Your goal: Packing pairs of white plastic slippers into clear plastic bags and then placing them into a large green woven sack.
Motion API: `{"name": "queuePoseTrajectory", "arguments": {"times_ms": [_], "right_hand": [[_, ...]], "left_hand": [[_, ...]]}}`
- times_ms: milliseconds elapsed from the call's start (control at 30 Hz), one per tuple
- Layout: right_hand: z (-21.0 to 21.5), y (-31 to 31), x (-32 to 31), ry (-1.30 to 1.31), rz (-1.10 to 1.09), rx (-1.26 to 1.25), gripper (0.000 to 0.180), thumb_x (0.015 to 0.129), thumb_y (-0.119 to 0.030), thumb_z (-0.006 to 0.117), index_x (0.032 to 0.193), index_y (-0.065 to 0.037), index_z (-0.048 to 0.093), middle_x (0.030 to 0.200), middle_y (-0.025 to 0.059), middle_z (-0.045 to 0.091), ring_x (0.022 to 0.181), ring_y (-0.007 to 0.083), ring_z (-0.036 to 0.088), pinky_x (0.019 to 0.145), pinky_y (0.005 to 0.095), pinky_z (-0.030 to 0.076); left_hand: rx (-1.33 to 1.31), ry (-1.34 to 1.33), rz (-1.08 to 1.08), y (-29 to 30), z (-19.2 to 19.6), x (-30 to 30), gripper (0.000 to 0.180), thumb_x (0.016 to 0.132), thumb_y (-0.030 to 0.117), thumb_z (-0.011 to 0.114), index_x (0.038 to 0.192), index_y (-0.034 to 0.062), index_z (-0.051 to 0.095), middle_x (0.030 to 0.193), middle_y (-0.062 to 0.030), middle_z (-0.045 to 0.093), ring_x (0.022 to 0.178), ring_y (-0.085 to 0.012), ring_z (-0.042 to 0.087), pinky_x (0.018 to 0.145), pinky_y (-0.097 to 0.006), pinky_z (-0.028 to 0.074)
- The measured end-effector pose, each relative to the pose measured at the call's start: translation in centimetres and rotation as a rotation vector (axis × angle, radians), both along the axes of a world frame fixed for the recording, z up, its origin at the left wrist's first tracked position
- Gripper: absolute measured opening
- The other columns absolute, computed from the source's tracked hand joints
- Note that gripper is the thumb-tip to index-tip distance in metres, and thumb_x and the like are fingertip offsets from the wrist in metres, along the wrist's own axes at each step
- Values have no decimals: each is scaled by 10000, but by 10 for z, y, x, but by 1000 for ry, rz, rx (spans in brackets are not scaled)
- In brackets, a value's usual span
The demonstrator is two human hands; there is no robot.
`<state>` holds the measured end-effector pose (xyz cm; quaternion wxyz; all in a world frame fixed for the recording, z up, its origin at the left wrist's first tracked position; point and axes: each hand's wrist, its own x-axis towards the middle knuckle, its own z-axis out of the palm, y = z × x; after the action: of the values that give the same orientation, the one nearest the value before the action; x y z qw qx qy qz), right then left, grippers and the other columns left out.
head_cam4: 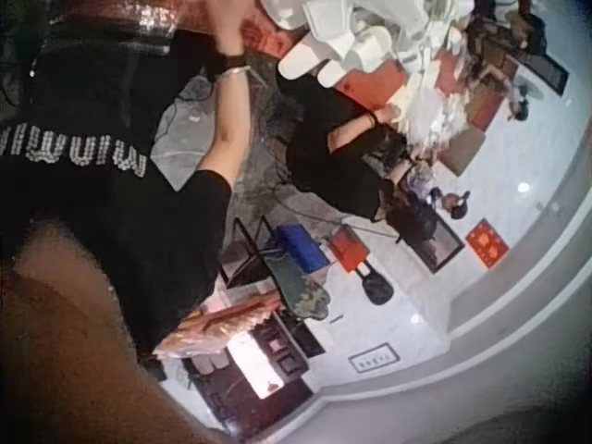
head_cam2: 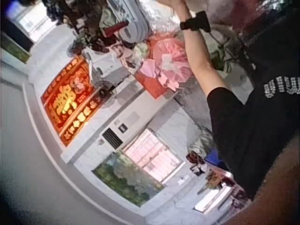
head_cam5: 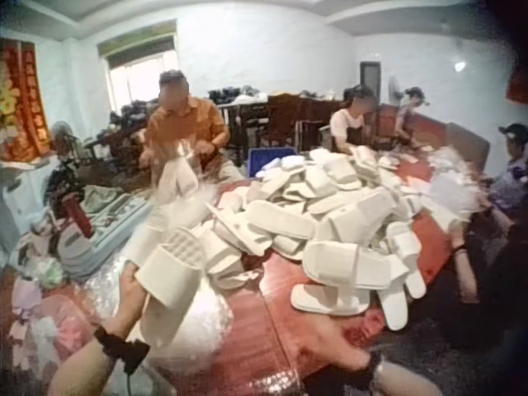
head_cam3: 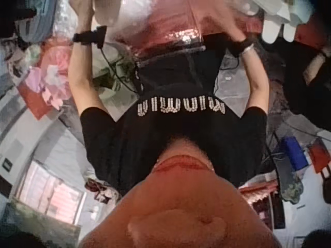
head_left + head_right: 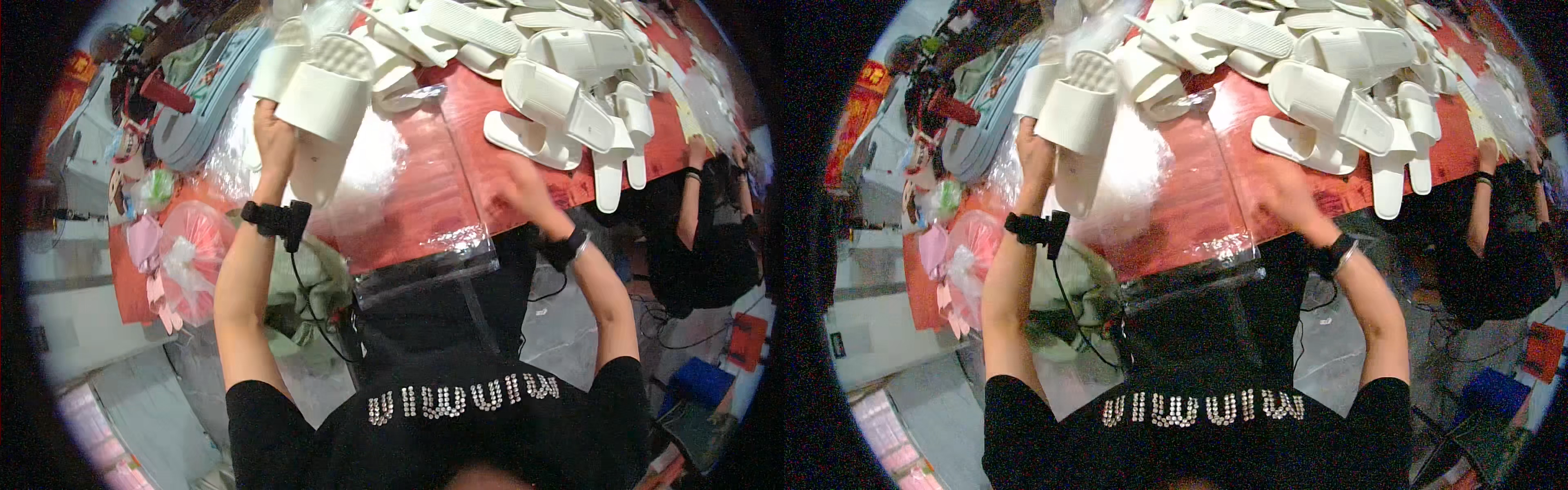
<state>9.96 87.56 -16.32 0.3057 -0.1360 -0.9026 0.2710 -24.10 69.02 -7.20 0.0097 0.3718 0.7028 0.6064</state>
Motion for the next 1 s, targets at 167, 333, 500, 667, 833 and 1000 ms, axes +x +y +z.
{"name": "queuePoseTrajectory", "arguments": {"times_ms": [167,333,500,667,833,1000], "right_hand": [[-26,-107,19,-535,439,208,662,672,-332,670,1265,-215,400,1349,88,320,1268,278,254,1024,504,163],[-54,-102,4,-470,382,315,583,699,-219,636,1242,-227,425,1332,72,347,1225,263,309,1002,480,214],[-52,-84,-5,-483,431,292,466,741,-214,606,1191,-209,482,1304,68,386,1207,246,331,988,438,251],[-36,-82,-19,-440,479,95,266,828,-216,530,1084,-153,567,1249,101,431,1137,268,404,933,398,320],[-11,-87,-23,-388,367,57,169,756,-89,585,924,-76,586,1005,100,561,911,267,535,745,355,424],[-5,-93,-30,-354,274,86,211,671,-39,579,879,-69,562,921,69,586,800,230,544,670,340,431]], "left_hand": [[-125,-126,175,-77,-39,-29,223,763,40,476,941,-48,576,884,-153,607,859,-231,565,758,-306,422],[-620,55,478,-136,-116,-57,261,735,113,481,910,-55,576,839,-218,596,839,-331,564,780,-373,420],[-781,-237,427,-139,-135,-30,476,670,209,592,1058,-55,514,1073,-248,496,1016,-346,478,848,-379,397],[-715,-191,402,-157,-150,-34,490,684,182,575,1133,6,487,1098,-224,454,1025,-348,449,885,-396,369],[-924,124,497,-139,-136,-20,343,751,143,446,1060,34,550,1050,-214,482,986,-371,456,862,-412,368],[-770,206,569,-145,-141,-42,239,771,130,444,921,20,594,872,-174,541,876,-317,511,783,-382,403]]}}
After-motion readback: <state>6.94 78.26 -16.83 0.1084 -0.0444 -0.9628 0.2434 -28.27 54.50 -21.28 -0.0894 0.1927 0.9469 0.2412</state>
